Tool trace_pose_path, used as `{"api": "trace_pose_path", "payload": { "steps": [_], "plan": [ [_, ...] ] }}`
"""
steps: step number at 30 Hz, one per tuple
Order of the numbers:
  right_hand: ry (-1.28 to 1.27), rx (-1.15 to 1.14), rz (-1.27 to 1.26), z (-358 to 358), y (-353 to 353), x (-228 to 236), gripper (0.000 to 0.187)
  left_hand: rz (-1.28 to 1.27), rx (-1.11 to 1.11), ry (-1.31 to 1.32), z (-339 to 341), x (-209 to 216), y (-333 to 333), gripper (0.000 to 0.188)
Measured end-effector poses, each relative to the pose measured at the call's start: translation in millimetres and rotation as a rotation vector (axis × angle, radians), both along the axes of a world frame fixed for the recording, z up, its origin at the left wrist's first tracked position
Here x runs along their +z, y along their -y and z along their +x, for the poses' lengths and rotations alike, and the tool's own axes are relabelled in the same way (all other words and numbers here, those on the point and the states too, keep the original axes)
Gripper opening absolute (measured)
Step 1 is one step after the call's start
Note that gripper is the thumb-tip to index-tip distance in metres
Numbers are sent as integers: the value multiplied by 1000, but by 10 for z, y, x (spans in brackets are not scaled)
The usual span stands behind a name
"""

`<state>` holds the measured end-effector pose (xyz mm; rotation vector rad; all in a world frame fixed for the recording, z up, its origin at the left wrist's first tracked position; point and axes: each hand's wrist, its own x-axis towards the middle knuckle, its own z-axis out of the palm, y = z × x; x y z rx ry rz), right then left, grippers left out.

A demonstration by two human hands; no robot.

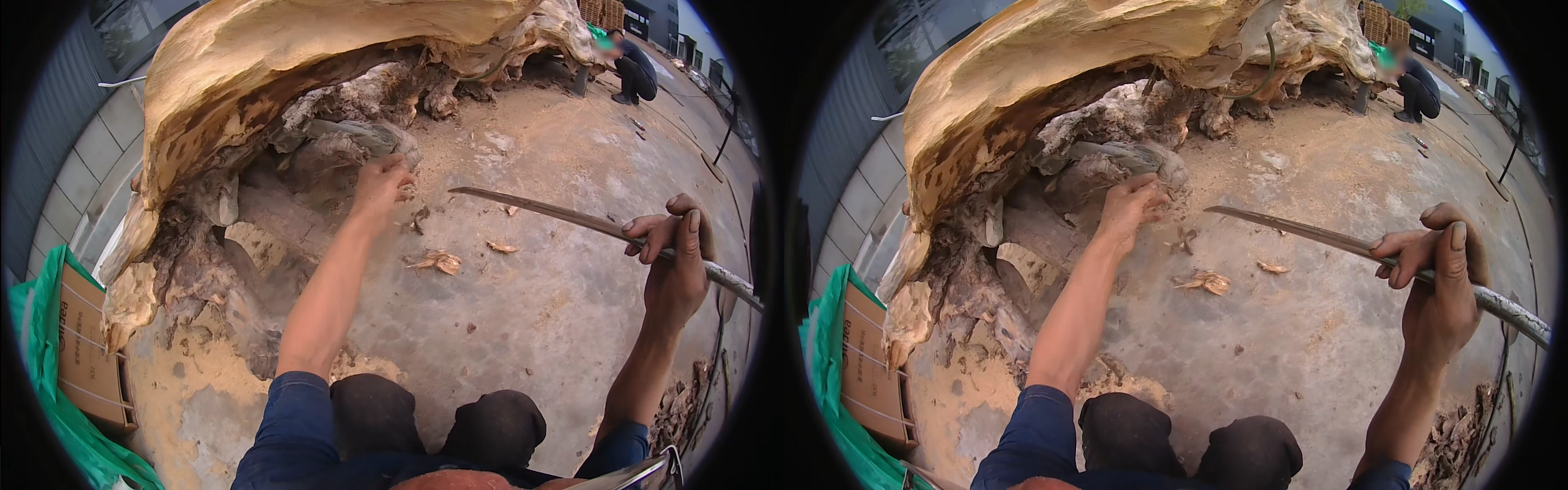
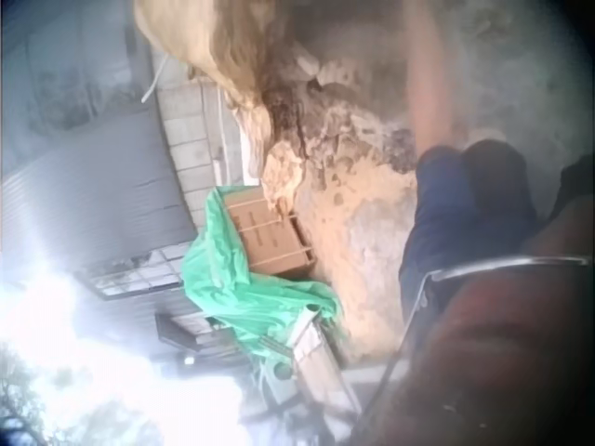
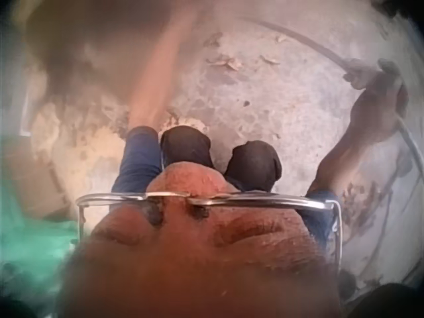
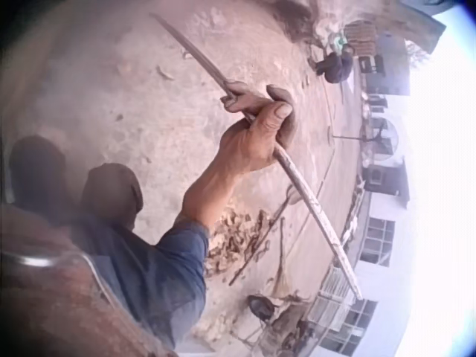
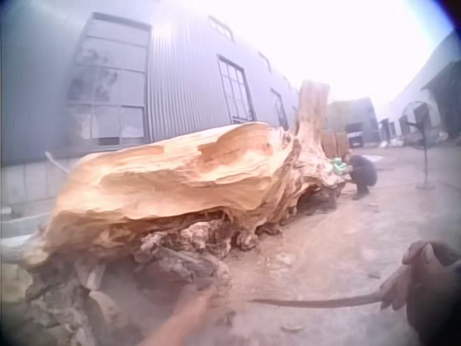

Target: The person uses an angle grinder to cut and shape a large piece of wood, then switches to a metal rod to pry and remove sections. Another person assists by using a hammer nearby.

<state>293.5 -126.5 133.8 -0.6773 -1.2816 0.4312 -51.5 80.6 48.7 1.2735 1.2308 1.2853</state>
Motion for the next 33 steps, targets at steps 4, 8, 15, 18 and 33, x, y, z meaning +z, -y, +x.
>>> {"api": "trace_pose_path", "payload": {
  "steps": [4,8,15,18,33],
  "plan": [
    [-12,-153,-201,188,-38,-521,36,165,132,304,-374,216,58,26],
    [6,-252,-525,338,-45,-1130,39,227,394,287,-791,246,-25,28],
    [36,-238,-812,581,42,-2045,44,329,516,52,-1343,353,-226,61],
    [22,-276,-792,650,102,-2035,47,297,440,-65,-1437,367,-423,59],
    [-33,-321,-744,686,405,-2196,48,12,319,-110,-1206,-400,117,28]
  ]
}}
